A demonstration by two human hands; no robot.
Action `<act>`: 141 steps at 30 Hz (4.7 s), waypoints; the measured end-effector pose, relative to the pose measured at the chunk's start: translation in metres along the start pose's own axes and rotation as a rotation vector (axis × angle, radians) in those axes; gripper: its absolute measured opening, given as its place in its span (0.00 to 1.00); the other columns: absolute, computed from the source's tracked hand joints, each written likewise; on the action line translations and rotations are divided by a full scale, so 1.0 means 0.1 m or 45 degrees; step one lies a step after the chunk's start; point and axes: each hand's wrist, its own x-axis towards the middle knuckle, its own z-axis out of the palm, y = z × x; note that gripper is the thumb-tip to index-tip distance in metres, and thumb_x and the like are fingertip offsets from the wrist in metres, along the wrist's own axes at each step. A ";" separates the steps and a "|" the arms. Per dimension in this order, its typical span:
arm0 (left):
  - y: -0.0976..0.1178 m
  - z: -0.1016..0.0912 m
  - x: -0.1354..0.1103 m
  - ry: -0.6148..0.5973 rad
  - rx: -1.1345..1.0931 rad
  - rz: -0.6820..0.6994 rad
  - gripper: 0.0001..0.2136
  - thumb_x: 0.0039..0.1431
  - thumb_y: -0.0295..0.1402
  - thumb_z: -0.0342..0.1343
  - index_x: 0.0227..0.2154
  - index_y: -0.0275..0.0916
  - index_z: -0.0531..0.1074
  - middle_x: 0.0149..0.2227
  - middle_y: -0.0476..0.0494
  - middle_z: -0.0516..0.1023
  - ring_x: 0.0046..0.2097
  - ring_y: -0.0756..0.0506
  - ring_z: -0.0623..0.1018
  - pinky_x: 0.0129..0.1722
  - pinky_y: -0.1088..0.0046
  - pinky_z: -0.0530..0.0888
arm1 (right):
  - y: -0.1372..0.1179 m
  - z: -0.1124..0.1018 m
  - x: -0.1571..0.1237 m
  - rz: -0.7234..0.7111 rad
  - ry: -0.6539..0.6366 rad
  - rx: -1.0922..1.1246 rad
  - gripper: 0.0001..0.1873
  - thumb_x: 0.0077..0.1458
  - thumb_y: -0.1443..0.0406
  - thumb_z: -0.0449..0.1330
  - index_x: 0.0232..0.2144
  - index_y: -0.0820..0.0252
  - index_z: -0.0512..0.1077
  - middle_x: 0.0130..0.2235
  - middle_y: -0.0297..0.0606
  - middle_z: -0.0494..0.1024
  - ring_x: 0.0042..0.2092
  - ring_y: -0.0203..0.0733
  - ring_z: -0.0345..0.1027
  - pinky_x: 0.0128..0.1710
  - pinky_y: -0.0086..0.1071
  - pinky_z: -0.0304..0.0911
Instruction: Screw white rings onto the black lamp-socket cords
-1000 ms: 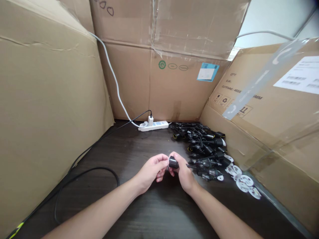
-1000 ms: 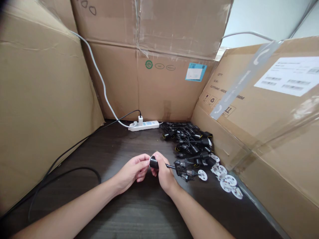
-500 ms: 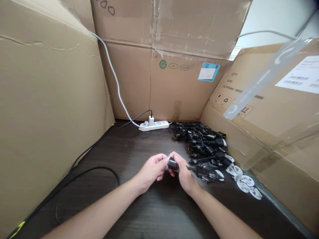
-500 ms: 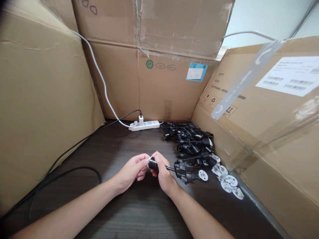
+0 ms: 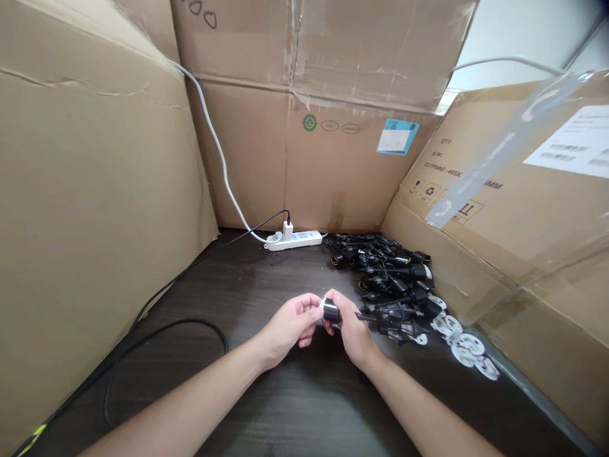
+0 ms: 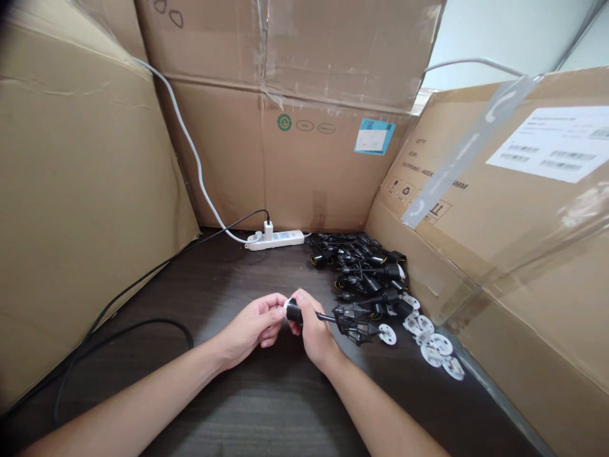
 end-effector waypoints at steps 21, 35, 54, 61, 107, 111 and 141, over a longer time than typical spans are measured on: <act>-0.01 -0.01 0.00 0.001 0.086 0.032 0.20 0.52 0.47 0.66 0.31 0.37 0.65 0.21 0.56 0.67 0.19 0.58 0.55 0.19 0.80 0.56 | 0.05 0.00 0.02 0.042 0.053 0.087 0.23 0.62 0.49 0.50 0.23 0.57 0.65 0.19 0.30 0.65 0.22 0.36 0.57 0.21 0.28 0.56; 0.05 0.02 -0.01 0.033 0.215 0.060 0.19 0.51 0.47 0.66 0.34 0.33 0.81 0.17 0.52 0.68 0.19 0.56 0.59 0.19 0.78 0.53 | 0.07 -0.01 0.02 0.020 0.098 0.254 0.23 0.63 0.48 0.51 0.24 0.57 0.66 0.19 0.29 0.64 0.20 0.35 0.55 0.20 0.27 0.54; 0.02 0.04 -0.01 0.045 0.395 0.233 0.17 0.55 0.44 0.61 0.32 0.32 0.83 0.28 0.42 0.79 0.21 0.55 0.62 0.23 0.77 0.59 | 0.11 -0.01 0.02 -0.051 0.056 0.208 0.26 0.65 0.49 0.47 0.21 0.57 0.65 0.18 0.29 0.62 0.21 0.35 0.55 0.21 0.29 0.55; 0.00 0.03 -0.01 0.032 0.342 0.205 0.16 0.55 0.45 0.63 0.29 0.33 0.78 0.26 0.46 0.76 0.20 0.56 0.61 0.21 0.78 0.57 | 0.02 -0.01 -0.01 -0.057 0.064 0.096 0.25 0.63 0.49 0.49 0.22 0.58 0.65 0.19 0.29 0.62 0.21 0.35 0.56 0.21 0.29 0.54; 0.00 -0.03 -0.01 -0.068 0.081 -0.057 0.16 0.57 0.45 0.62 0.32 0.36 0.70 0.16 0.58 0.60 0.19 0.55 0.55 0.19 0.78 0.60 | -0.05 -0.04 -0.05 -0.226 0.087 -0.324 0.18 0.65 0.54 0.47 0.26 0.55 0.63 0.23 0.29 0.61 0.25 0.38 0.57 0.24 0.30 0.55; 0.02 -0.03 -0.01 -0.074 0.134 -0.055 0.17 0.56 0.46 0.63 0.33 0.36 0.69 0.15 0.59 0.59 0.19 0.55 0.55 0.20 0.78 0.60 | -0.05 -0.05 -0.04 -0.231 0.064 -0.353 0.18 0.66 0.55 0.46 0.26 0.55 0.63 0.23 0.30 0.60 0.26 0.38 0.57 0.25 0.31 0.56; 0.00 0.08 -0.06 0.071 0.614 0.389 0.07 0.60 0.33 0.58 0.37 0.36 0.76 0.27 0.48 0.74 0.31 0.48 0.74 0.35 0.73 0.69 | -0.13 0.10 -0.04 0.297 0.043 0.666 0.19 0.58 0.48 0.54 0.27 0.57 0.65 0.22 0.31 0.64 0.23 0.36 0.55 0.20 0.26 0.55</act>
